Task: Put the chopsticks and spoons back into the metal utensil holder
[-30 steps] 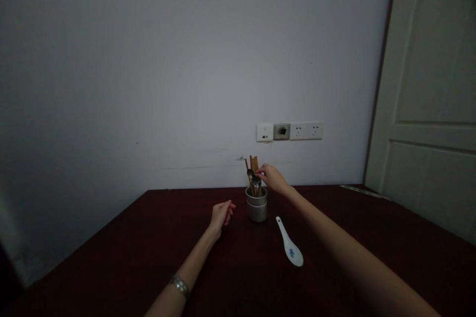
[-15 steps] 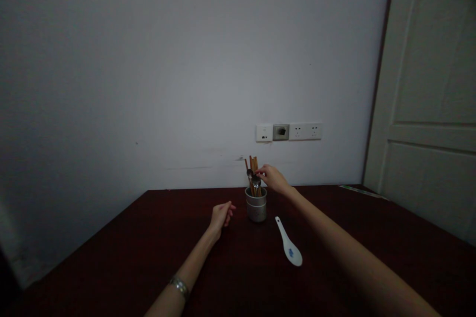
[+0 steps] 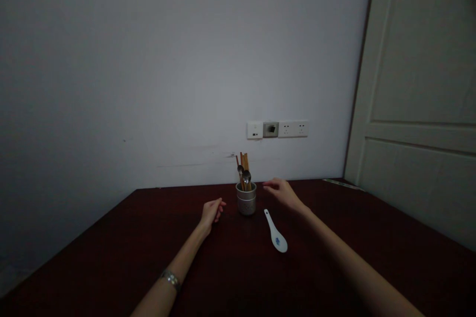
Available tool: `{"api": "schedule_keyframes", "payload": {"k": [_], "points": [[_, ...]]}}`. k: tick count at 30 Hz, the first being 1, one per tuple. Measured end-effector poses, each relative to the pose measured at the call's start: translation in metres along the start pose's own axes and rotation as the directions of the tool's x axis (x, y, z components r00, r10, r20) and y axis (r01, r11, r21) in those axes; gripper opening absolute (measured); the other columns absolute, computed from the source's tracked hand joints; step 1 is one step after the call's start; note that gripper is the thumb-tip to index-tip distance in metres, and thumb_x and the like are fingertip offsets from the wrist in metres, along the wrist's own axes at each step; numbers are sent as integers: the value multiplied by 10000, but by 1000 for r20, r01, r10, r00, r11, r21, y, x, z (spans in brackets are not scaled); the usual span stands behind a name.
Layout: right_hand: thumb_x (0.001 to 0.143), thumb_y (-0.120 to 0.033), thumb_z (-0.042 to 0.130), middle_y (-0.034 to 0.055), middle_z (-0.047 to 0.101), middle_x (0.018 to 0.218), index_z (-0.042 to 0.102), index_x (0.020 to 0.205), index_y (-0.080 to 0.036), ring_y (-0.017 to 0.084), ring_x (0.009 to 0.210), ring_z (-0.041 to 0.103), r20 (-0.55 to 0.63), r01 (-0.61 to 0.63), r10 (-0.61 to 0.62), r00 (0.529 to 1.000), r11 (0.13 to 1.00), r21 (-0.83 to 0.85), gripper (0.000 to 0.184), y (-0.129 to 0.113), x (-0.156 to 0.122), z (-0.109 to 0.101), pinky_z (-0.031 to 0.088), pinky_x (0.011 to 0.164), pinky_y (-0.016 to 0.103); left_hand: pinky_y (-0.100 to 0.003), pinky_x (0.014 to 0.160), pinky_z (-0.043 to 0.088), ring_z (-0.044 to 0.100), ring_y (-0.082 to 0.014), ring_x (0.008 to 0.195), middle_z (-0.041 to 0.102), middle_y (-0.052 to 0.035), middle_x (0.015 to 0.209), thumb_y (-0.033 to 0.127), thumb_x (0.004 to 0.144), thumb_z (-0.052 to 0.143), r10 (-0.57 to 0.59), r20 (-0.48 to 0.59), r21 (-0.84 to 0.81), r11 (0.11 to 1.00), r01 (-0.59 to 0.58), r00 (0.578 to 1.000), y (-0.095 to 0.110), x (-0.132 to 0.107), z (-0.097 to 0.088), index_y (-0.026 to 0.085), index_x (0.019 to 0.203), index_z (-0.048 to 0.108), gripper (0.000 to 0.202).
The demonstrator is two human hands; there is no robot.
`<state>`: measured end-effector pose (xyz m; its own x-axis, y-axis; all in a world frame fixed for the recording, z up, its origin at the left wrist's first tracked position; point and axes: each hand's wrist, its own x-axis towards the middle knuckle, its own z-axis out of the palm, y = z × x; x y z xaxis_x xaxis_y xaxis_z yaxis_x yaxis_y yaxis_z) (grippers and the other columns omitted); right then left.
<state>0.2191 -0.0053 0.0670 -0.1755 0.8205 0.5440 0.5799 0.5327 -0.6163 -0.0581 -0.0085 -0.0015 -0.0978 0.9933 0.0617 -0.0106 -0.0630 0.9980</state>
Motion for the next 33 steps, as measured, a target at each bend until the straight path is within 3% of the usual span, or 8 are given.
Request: {"api": "schedule_keyframes", "payload": {"k": [3,6,10,12,19,33], "points": [[709,-300,578,81,658,834,667,876,-138,179,735,590,68,-176,169,983,976,125,249,12,-20,6,478,620,279,-175,298,176,304,-29,306,435,52,479,497,620,540,5,1,1,1000,-5,1000,-3,1,-1,107,685,588,398],[696,-298,602,70,649,808,640,929,-132,136,627,573,138,-381,355,924,872,307,288,22,-34,15,479,465,224,-176,300,182,307,-30,310,434,53,476,493,625,538,16,7,9,1000,-16,1000,-6,2,-2,109,681,586,391],[668,-275,641,67,632,843,621,942,-142,126,665,573,205,-498,456,866,752,432,305,29,-45,25,497,455,202,-178,302,191,307,-31,310,435,51,471,493,635,530,37,16,39,999,-37,999,-9,2,-1,108,679,589,392],[659,-277,650,67,627,837,608,961,-138,129,665,574,227,-506,452,863,758,412,335,32,-48,30,489,446,203,-179,303,192,308,-32,310,430,53,469,496,641,523,43,19,50,998,-44,999,-9,2,-1,108,678,590,395],[651,-256,645,24,619,685,606,958,-105,107,591,558,202,-348,302,932,899,265,345,44,-53,44,422,480,188,-184,307,194,311,-38,303,430,54,470,518,640,508,45,7,90,995,-45,999,-7,0,0,114,677,589,413],[606,-289,675,-21,568,522,609,968,-86,76,457,472,240,-362,291,926,864,350,420,43,-53,45,355,428,185,-177,295,191,312,-41,302,441,46,470,542,658,489,44,-20,-21,999,-45,999,-2,-1,-1,105,705,586,450]]}}
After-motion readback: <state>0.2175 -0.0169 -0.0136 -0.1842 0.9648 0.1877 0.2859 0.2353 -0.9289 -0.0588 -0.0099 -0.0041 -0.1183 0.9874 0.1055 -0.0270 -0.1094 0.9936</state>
